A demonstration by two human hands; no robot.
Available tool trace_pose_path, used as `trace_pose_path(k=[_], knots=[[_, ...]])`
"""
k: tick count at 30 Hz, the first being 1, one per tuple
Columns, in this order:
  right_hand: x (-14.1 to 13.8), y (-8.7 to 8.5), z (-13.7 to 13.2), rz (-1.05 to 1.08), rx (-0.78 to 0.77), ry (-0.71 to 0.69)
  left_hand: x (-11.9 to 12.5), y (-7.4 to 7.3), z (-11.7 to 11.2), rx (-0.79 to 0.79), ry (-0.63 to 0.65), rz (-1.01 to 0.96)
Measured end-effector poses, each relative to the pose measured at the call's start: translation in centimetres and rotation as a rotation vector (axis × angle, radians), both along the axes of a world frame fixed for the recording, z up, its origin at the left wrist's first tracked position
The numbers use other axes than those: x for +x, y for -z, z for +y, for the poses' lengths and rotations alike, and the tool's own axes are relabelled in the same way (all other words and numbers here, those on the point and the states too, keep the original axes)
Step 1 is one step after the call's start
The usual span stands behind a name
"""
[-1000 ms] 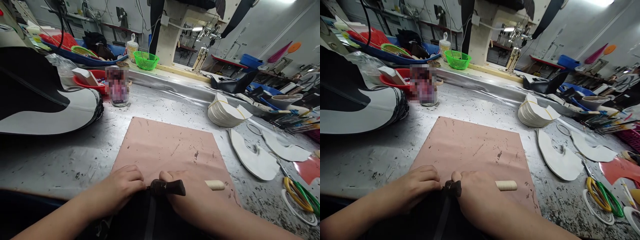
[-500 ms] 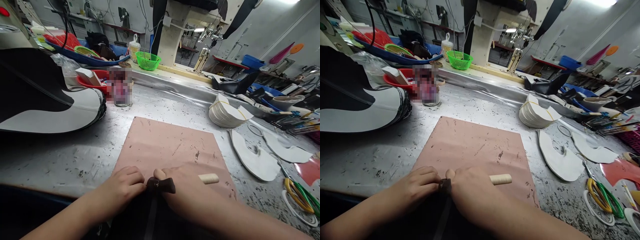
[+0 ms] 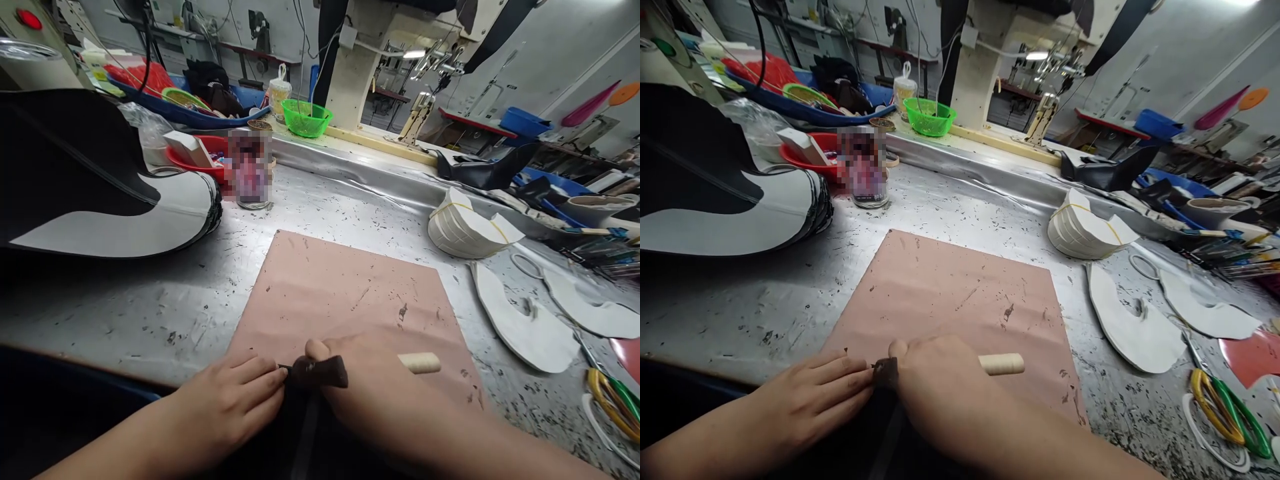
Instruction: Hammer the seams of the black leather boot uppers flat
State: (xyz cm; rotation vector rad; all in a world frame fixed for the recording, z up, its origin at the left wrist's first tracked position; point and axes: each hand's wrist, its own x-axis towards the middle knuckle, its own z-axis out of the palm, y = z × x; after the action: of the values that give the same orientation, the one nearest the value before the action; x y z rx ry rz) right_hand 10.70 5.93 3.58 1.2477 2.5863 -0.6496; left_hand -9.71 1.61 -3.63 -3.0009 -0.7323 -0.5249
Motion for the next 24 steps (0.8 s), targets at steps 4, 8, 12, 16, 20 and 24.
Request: trace_pose_path(k=[4, 8, 12, 16, 20, 24], knots=[[-0.3, 0.5, 0.3, -0.088, 0.027, -0.126, 0.1, -0.2, 0.0, 0.034, -0.01, -0.017], [-0.2, 1.3, 0.6, 0.002, 0.103, -0.095, 0.2, 0.2, -0.5, 0.071, -0.047, -0.034], [-0.4, 1.2, 0.4, 0.013, 0.058, -0.005, 0.5, 0.7, -1.9, 0.081, -0.132, -0.024], [-1.1, 0.7, 0.3, -0.029, 0.026, -0.063, 0.9, 0.8, -3.2, 0.104, -0.209, 0.014], [-1.6, 1.5, 0.4, 0.031, 0.067, -0.031, 1.2, 0.6, -4.0, 0.076, -0.238, -0.007], [-2.0, 2.4, 0.4, 0.06, 0.164, -0.146, 1.7, 0.7, -4.3, 0.13, -0.29, -0.034]])
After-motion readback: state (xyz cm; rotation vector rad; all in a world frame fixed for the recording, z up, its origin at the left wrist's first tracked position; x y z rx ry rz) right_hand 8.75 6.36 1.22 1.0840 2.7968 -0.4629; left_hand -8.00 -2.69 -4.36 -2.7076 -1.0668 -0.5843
